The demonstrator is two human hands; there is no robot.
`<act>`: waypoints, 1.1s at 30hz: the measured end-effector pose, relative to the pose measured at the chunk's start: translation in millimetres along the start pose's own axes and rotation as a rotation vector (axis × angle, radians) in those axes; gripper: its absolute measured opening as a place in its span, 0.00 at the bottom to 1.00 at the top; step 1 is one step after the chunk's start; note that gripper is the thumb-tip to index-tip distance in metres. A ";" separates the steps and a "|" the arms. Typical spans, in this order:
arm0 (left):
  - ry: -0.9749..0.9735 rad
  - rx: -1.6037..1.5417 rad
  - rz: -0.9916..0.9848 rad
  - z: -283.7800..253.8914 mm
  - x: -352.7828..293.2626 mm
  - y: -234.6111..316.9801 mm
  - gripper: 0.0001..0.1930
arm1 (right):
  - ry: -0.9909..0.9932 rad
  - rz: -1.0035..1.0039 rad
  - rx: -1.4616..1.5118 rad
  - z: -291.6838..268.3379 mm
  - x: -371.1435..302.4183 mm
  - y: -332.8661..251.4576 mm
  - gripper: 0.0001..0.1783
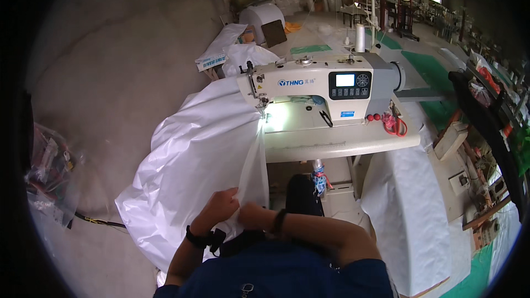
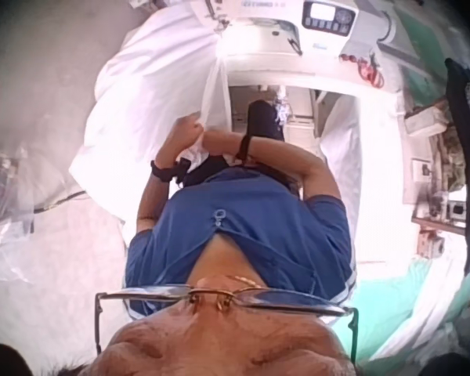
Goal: Sewing together large white plastic/polyethylene sheets using an industrial sewing machine.
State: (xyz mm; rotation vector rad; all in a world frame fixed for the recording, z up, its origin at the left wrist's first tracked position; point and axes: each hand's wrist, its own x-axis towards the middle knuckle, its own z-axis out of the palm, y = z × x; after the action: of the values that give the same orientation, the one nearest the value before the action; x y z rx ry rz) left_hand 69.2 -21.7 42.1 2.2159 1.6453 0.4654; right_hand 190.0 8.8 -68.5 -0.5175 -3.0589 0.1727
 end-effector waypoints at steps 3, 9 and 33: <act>-0.023 -0.152 -0.084 12.0 -4.0 -4.8 0.20 | -0.223 0.206 0.192 -73.9 -55.7 -21.8 0.12; -0.034 -0.226 -0.034 34.9 0.1 -3.0 0.23 | 0.496 0.930 0.677 -9.2 -68.3 27.3 0.27; 0.340 0.000 0.121 33.2 10.9 -11.8 0.08 | 0.438 0.312 0.818 -11.7 -24.0 73.9 0.16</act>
State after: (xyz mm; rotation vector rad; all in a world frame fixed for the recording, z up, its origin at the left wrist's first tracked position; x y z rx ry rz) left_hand 77.2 -10.6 7.9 2.3445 1.6695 0.9184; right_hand 237.3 71.5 -65.7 -0.8033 -2.1947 1.0809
